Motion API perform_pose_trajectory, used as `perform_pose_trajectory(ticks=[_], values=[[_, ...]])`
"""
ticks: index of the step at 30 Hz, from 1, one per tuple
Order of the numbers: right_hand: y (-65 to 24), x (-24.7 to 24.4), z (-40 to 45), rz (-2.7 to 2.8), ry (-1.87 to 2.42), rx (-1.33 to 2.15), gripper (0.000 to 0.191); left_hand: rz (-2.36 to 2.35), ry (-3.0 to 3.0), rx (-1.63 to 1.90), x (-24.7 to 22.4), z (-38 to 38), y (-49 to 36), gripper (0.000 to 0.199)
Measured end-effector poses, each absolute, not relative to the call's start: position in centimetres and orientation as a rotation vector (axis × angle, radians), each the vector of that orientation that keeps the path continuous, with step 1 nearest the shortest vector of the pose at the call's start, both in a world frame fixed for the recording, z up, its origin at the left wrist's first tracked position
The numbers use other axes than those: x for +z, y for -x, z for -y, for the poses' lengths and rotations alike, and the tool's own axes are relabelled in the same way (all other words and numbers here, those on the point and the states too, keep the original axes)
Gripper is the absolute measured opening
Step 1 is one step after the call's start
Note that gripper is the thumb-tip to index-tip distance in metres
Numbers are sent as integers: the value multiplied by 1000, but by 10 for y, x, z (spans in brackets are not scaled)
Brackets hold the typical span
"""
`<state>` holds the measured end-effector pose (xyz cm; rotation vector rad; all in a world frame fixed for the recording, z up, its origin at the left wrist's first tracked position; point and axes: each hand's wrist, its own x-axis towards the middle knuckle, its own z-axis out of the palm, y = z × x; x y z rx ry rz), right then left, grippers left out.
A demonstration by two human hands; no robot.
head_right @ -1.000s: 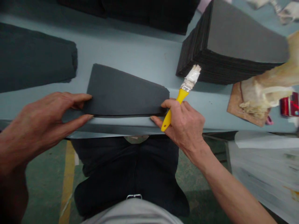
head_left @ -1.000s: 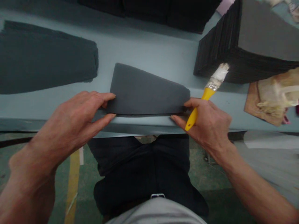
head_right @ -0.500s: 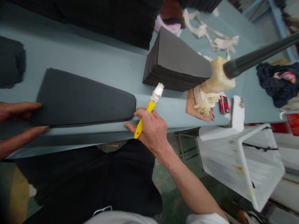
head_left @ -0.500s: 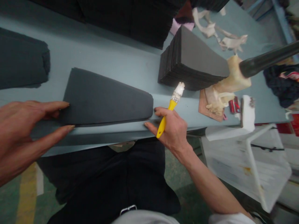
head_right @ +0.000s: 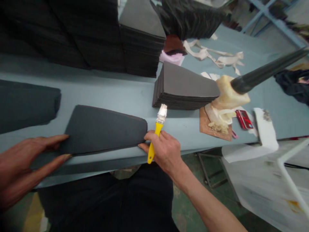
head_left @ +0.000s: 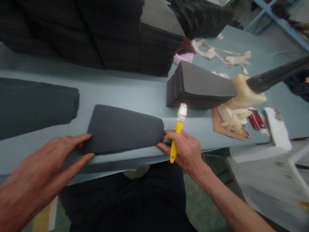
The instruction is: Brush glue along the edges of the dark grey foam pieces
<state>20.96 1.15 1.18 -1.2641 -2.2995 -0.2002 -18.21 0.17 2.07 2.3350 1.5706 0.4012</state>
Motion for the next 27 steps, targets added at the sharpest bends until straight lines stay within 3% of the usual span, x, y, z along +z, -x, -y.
perform_pose_trajectory(ticks=[10, 27], values=[[-215, 12, -20, 2386, 1167, -239, 19, -1418, -2582, 354, 42, -11, 174, 47], [-218, 10, -14, 2353, 1203, -236, 21, -1584, -2319, 381, 38, -4, 178, 61]])
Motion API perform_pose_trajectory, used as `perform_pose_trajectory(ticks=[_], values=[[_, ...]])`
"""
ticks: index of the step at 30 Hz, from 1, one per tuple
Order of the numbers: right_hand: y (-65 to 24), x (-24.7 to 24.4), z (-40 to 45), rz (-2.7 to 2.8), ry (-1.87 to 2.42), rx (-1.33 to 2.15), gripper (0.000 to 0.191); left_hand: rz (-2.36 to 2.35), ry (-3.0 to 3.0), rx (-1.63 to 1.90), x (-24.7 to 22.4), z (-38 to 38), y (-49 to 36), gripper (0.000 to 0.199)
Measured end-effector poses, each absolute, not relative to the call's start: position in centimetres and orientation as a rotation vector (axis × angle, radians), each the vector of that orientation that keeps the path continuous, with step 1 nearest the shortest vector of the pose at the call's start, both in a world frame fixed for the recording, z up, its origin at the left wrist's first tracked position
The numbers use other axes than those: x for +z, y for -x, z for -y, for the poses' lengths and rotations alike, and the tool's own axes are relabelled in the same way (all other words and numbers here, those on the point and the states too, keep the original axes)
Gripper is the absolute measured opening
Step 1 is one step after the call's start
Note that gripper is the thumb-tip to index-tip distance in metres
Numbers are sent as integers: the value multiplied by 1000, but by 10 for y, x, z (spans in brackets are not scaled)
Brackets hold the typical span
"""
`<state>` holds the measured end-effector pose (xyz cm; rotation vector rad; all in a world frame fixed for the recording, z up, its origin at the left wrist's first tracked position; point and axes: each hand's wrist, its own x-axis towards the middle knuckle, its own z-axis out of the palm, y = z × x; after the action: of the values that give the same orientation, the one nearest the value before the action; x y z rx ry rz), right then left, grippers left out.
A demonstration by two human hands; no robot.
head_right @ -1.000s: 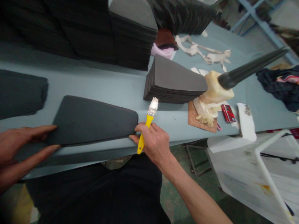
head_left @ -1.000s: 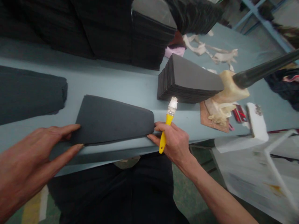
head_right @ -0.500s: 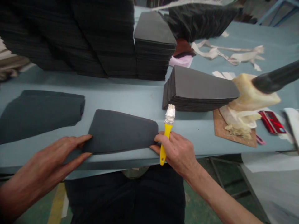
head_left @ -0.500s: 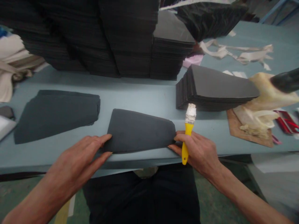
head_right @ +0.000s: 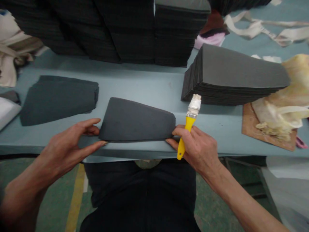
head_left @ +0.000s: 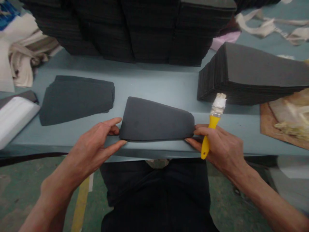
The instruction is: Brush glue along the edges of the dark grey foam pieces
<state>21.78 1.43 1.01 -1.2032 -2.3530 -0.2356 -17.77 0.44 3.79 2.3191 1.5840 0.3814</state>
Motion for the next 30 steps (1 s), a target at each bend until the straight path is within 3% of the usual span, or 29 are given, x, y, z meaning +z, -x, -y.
perform_pose_trajectory(ticks=[20, 30], values=[[-220, 11, -13, 2356, 1241, -172, 20, -1520, -2289, 425, 46, -9, 172, 45], [-219, 13, -13, 2374, 1218, -220, 19, -1532, -2265, 428, 47, -8, 174, 52]])
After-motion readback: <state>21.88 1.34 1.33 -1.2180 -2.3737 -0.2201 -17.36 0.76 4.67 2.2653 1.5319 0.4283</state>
